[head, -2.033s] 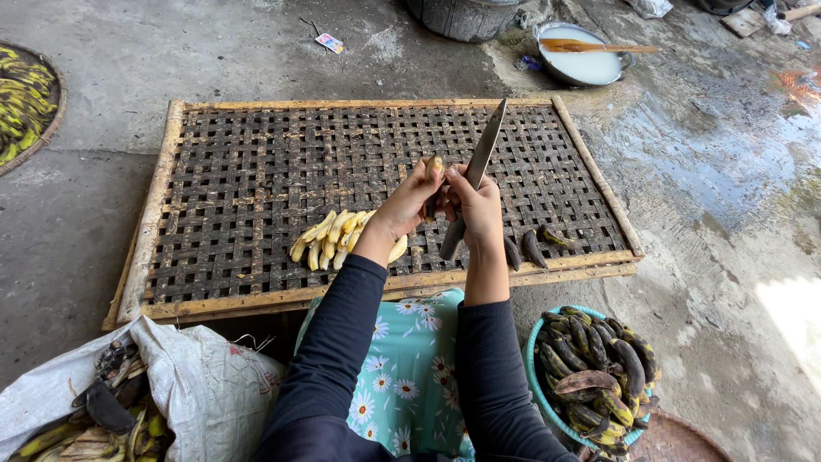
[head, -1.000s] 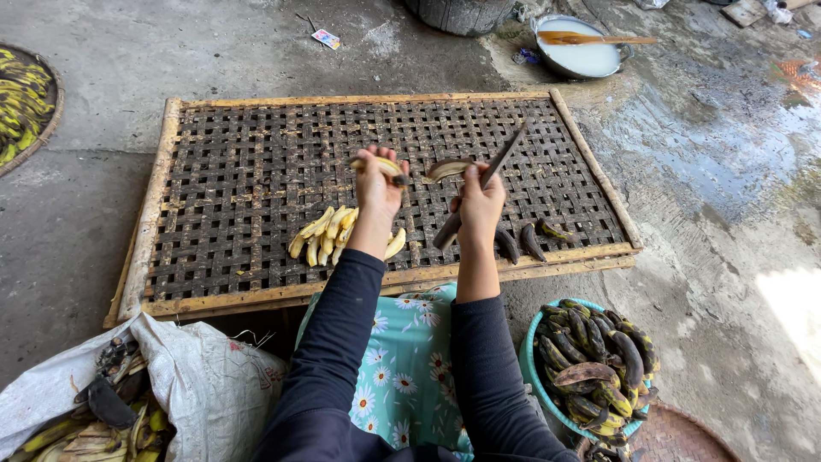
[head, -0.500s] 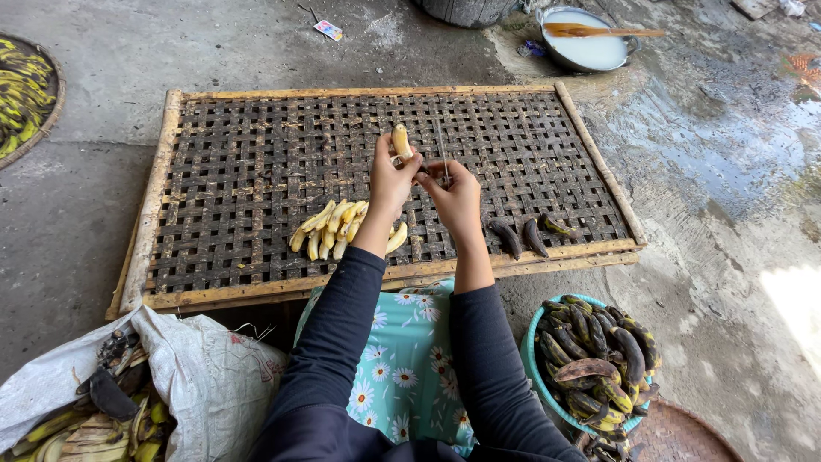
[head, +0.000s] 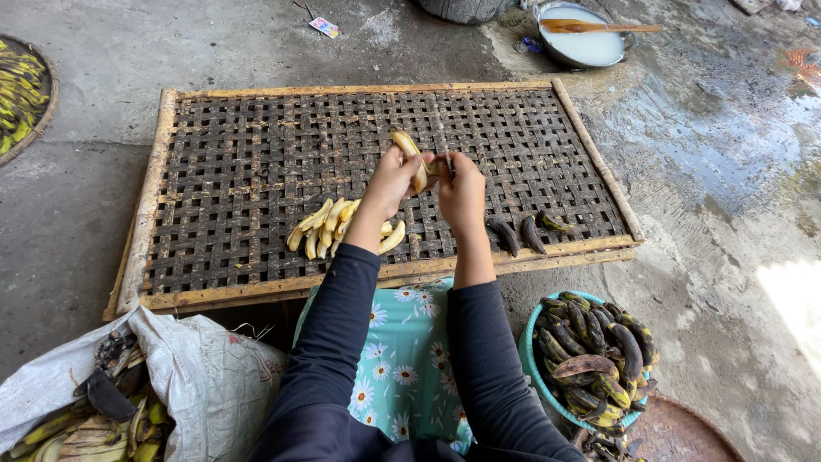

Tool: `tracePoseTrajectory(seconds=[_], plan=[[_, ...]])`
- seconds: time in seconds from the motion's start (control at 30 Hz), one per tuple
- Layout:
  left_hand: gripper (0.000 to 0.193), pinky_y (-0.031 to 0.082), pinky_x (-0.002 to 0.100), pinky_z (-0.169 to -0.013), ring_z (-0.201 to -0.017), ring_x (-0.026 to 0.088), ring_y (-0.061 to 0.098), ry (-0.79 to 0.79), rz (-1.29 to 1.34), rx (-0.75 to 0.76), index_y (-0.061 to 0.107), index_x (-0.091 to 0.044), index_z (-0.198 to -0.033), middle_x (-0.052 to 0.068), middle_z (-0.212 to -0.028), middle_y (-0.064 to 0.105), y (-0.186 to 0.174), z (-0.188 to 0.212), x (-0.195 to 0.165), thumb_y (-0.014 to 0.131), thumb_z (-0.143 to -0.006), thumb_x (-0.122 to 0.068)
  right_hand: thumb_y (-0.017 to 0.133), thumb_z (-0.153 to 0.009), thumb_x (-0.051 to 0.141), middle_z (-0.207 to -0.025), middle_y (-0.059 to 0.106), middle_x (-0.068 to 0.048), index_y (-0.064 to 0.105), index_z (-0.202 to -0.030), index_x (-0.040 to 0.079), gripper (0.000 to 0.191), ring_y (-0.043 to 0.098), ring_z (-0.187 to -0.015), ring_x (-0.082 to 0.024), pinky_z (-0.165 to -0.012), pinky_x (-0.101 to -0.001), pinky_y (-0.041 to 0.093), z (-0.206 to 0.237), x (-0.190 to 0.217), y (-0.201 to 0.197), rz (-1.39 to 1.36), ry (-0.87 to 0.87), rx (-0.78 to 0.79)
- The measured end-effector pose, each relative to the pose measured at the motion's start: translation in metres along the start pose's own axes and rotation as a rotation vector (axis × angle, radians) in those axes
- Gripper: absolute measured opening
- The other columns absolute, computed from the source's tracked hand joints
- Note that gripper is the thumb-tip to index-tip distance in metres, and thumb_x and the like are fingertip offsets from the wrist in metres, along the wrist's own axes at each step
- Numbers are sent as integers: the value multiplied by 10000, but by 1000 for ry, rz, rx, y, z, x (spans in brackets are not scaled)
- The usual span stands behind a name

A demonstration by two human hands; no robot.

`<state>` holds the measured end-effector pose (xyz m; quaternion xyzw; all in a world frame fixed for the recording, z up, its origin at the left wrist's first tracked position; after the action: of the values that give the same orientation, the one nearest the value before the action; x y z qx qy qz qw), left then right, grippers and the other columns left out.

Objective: The person sits on the ground and peels dark-skinned bananas with a small knife, cutting away the peel and dropping the skins into a round winnowing tray. Peeled bananas are placed on a woven bamboo drying rack, and unpeeled bananas are taken one at a time from a basket.

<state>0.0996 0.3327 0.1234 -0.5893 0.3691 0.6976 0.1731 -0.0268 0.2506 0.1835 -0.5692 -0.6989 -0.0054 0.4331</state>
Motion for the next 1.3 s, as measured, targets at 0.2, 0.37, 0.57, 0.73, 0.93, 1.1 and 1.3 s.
tracePoseTrajectory(seconds=[0.2, 0.37, 0.57, 0.73, 0.93, 1.1, 1.3], plan=[[315, 650, 352, -754, -958, 258, 764, -145, -50, 508, 528, -25, -1308, 186, -1150, 734, 8, 40, -25, 540, -1008, -118, 581, -1039, 74, -954, 740, -107, 667, -1048, 3, 112, 717, -785, -187, -683, -305, 589, -4, -41, -23, 24, 163, -205], [268, 644, 348, -716, -907, 243, 764, -235, -189, 605, 547, -15, -1252, 161, -1083, 733, 19, 53, -27, 512, -1039, -174, 552, -1076, 77, -999, 732, -60, 652, -1086, 6, 123, 688, -827, -110, -704, -246, 563, 2, -43, -44, -305, 152, -419], [234, 625, 338, -656, -773, 194, 743, -147, -437, 384, 605, -26, -1143, 106, -940, 741, 25, 29, -13, 548, -1034, -225, 600, -1045, 153, -820, 691, -29, 697, -1062, 54, 139, 511, -538, -96, -451, -239, 390, 8, -22, -18, -532, 466, 25], [211, 587, 313, -642, -702, 142, 726, -23, -520, 280, 634, -9, -1021, 73, -856, 741, 28, 29, -16, 576, -1015, -212, 715, -975, 105, -1017, 688, -84, 689, -1153, 20, 199, 647, -825, -123, -702, -262, 550, 4, 7, -12, -371, 52, 104], [210, 567, 335, -737, -777, 151, 725, 229, -713, 201, 658, -2, -883, 53, -836, 743, 27, 27, -23, 766, -868, -182, 629, -1013, 74, -1039, 672, -166, 667, -1128, 2, 141, 670, -902, -298, -803, -392, 544, 1, 8, -14, -92, -80, 48], [267, 585, 337, -802, -832, 173, 715, 193, -714, 134, 638, 10, -888, 92, -881, 746, 23, 23, -18, 775, -958, -208, 607, -1031, 87, -992, 669, -180, 624, -1049, -18, 108, 653, -874, -337, -779, -422, 523, 1, -2, -9, -25, 10, 14], [198, 592, 351, -779, -842, 199, 719, 430, -729, 25, 714, -41, -1048, 86, -972, 718, 27, 29, -34, 774, -866, -90, 598, -1032, 106, -968, 675, -164, 604, -1046, -19, 126, 648, -833, -278, -734, -409, 527, -3, -5, -9, -77, 48, -28]])
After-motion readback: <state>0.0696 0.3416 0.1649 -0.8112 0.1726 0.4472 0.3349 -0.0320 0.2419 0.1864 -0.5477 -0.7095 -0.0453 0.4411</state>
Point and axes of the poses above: each hand's wrist, its own z-axis away from the middle knuckle, its own y-axis out of the palm, x = y × z, the point moved 5 cm from there along -z, towards the middle knuckle
